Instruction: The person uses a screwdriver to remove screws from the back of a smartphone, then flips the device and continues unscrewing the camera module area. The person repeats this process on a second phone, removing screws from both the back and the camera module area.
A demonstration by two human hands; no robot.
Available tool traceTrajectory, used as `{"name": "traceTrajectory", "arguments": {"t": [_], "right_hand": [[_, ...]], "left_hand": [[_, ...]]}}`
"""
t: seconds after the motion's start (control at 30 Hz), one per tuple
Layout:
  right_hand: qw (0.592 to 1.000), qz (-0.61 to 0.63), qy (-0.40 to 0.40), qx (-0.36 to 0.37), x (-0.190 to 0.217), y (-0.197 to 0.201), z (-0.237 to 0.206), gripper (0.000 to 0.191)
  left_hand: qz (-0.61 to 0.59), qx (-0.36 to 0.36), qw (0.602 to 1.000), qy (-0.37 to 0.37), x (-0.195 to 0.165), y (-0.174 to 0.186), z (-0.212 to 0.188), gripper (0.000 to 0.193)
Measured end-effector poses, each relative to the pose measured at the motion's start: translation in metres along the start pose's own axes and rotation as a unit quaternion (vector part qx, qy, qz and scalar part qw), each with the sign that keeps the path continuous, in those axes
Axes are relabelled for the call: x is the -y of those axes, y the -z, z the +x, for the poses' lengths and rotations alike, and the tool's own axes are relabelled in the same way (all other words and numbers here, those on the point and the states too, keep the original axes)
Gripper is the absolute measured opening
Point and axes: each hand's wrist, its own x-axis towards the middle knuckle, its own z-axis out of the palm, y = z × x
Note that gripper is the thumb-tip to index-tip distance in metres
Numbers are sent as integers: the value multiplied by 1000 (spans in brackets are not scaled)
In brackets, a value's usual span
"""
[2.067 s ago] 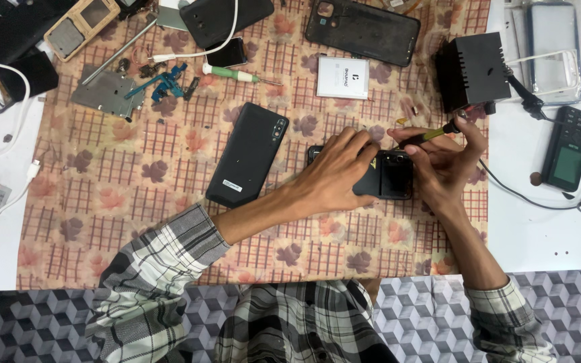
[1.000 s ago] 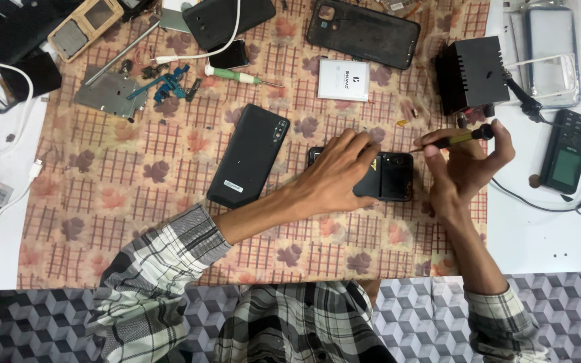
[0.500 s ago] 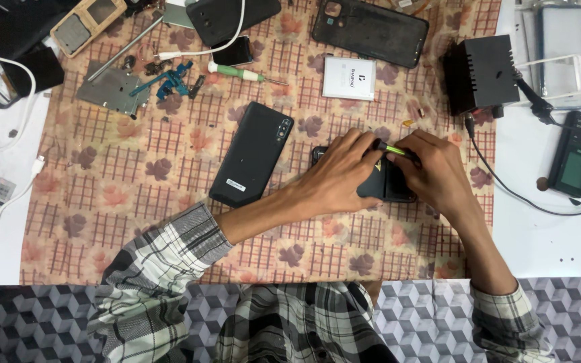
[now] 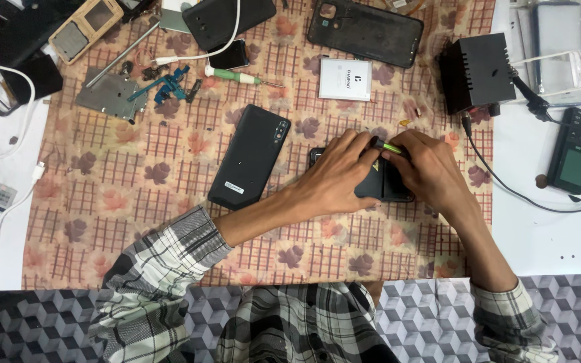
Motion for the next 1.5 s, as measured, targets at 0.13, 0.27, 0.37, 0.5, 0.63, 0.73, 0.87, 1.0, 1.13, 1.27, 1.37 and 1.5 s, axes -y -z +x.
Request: {"name": "traceTrajectory", "arguments": {"t": [0.13, 0.27, 0.37, 0.5, 0.63, 0.73, 0.87, 1.0, 1.13, 1.27, 1.37, 1.5], "right_hand": [[1000, -13, 19, 5, 1, 1, 0, 16], [999, -43, 11, 23, -2, 0, -1, 14], [999, -29, 22, 0, -6, -2, -1, 11], [999, -50, 11, -15, -16, 10, -6, 10], [998, -55, -22, -22, -22, 27, -19, 13], [998, -51, -35, -24, -21, 26, -21, 14], [998, -45, -18, -36, -18, 19, -18, 14], [999, -26, 10, -29, -18, 16, -6, 15], [1000, 4, -7, -26, -19, 15, -2, 14], [997, 64, -16, -46, -21, 9, -5, 14], [996, 54, -31, -58, -25, 3, -8, 19], [994, 82, -35, -70, -32, -4, -9, 16]], "left_hand": [[-5, -1, 1000, 2, 0, 0, -1, 96], [1, -7, 1000, -3, 1, 0, 0, 96], [-1, -6, 1000, -3, 1, 0, 0, 97], [5, -12, 1000, -6, 1, -1, 0, 96], [2, -20, 1000, -8, 2, -3, -1, 99], [7, -23, 1000, -11, 3, -5, 0, 101], [9, -11, 1000, -6, 4, -6, 0, 100], [1, -15, 1000, -8, 4, -4, -1, 99], [9, -11, 1000, -7, 2, 0, 1, 99], [-25, -9, 1000, 3, 3, 7, 0, 100], [-48, -16, 999, 8, 4, 10, 1, 98], [-58, -90, 994, -6, 4, 7, 3, 73]]}}
